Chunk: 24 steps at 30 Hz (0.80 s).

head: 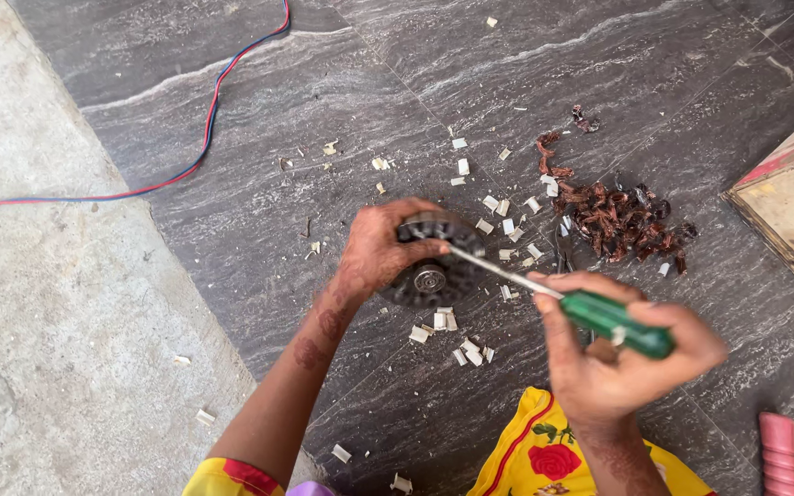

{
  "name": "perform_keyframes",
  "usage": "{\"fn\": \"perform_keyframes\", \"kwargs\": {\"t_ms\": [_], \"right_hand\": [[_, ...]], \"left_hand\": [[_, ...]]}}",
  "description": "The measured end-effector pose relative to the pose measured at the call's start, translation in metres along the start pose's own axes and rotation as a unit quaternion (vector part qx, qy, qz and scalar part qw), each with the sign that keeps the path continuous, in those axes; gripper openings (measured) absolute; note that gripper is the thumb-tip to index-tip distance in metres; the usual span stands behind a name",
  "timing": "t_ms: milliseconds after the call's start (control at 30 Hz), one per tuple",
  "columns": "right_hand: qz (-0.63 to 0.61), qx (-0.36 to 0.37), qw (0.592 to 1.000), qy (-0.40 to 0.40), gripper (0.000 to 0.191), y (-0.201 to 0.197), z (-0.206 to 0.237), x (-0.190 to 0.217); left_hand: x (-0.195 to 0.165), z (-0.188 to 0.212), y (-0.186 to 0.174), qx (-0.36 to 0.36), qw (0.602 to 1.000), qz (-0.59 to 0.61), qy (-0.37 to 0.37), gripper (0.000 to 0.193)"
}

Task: The person uses pliers and a screwdriver to remove copper windings and white insulating pieces from a motor stator. They work methodically around the stator, pulling out wires and prying out insulation, then gather the removed copper into a pile.

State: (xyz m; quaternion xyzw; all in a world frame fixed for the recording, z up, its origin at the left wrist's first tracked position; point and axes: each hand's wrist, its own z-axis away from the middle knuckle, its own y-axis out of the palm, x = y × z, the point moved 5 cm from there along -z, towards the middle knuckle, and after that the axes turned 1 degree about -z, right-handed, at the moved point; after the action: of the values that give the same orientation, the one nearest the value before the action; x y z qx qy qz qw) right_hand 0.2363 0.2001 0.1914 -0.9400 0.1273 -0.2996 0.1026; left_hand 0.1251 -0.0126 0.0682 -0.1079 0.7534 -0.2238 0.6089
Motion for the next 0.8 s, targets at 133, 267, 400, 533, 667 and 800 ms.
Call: {"fn": "perform_keyframes", "kwargs": {"t_ms": [133, 267, 400, 533, 667, 800], "right_hand": [[0.022, -0.023, 0.996, 0.086, 0.053, -0.007, 0.003, -0.012], [-0.048, -0.055, 0.984, 0.165, 0.05, -0.003, 0.005, -0.02], [-0.032, -0.039, 0.989, 0.139, 0.051, -0.001, 0.0, -0.019], [-0.034, -0.021, 0.99, 0.138, 0.047, -0.001, -0.002, -0.024], [0.006, -0.02, 0.995, 0.096, 0.046, -0.002, -0.001, -0.021], [-0.003, 0.006, 0.997, 0.075, 0.048, 0.002, 0.001, -0.015]], "left_hand": [[0.024, 0.026, 0.007, -0.112, 0.95, 0.252, -0.148, 0.045], [0.015, 0.022, -0.006, -0.066, 0.976, 0.129, -0.164, 0.05], [-0.033, 0.002, -0.021, -0.047, 0.991, -0.071, 0.1, 0.075], [-0.052, -0.021, -0.005, 0.06, 0.99, -0.109, 0.064, 0.063], [-0.055, -0.025, -0.007, 0.114, 0.989, -0.095, -0.009, 0.046], [-0.058, -0.025, -0.01, 0.113, 0.987, -0.105, -0.032, 0.046]]}}
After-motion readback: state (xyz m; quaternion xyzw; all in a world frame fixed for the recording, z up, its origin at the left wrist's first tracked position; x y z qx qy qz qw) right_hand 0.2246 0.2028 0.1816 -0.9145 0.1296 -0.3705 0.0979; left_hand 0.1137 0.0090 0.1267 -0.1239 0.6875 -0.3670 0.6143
